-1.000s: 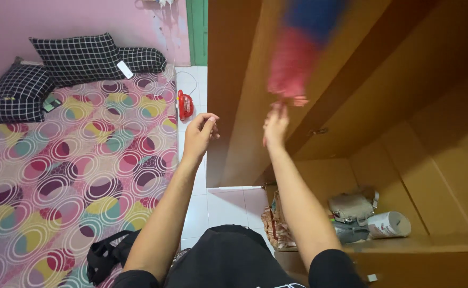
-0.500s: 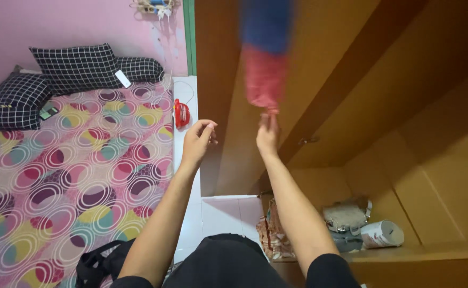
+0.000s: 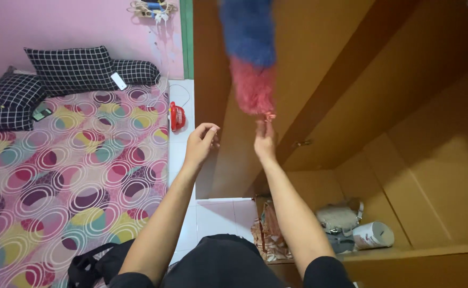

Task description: Dusting the inside and outside of a wooden wardrobe using a colorful duster.

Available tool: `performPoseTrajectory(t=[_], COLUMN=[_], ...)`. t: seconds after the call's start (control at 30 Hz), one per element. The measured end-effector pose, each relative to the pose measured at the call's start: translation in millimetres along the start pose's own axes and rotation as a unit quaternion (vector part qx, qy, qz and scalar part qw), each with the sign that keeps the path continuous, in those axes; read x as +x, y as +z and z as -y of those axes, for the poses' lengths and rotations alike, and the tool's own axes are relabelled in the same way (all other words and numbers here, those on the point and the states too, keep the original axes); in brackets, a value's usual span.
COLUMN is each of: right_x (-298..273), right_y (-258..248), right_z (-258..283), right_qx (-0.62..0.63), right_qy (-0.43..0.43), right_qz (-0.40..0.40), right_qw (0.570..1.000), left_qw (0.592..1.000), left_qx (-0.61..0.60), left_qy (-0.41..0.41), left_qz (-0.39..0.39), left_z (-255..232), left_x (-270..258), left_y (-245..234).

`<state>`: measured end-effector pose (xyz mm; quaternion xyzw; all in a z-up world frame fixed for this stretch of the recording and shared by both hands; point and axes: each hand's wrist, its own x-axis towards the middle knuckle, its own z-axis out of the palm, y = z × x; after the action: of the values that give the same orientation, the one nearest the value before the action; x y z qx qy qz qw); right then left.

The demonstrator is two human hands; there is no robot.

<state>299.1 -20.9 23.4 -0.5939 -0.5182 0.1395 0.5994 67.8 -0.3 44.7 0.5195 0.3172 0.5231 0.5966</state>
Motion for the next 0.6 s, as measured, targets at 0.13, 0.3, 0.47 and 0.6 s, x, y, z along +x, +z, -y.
performPoseTrajectory(t=[0.13, 0.3, 0.47, 0.6], right_x=[10, 12, -7, -11], right_y=[-7, -5, 20, 18], right_z=[1, 10, -46, -8], right_qx=[0.104, 0.227, 0.164, 0.096], right_qy=[0.128, 0.119, 0.064, 0.066], right_qz=[-0.053, -0.130, -0.048, -0.041], right_qw=[0.985, 0.958, 0.983, 0.992], left_qw=[1.000, 1.000, 1.000, 1.000], left_qx=[-0.013, -0.003, 0.000, 0.000], left_qy=[-0.006, -0.018, -0.020, -0.024], left_qz=[-0.005, -0.021, -0.017, -0.015], left_z=[-2, -4, -11, -12], left_x=[-5, -5, -10, -13], left_y=[-9, -16, -10, -18])
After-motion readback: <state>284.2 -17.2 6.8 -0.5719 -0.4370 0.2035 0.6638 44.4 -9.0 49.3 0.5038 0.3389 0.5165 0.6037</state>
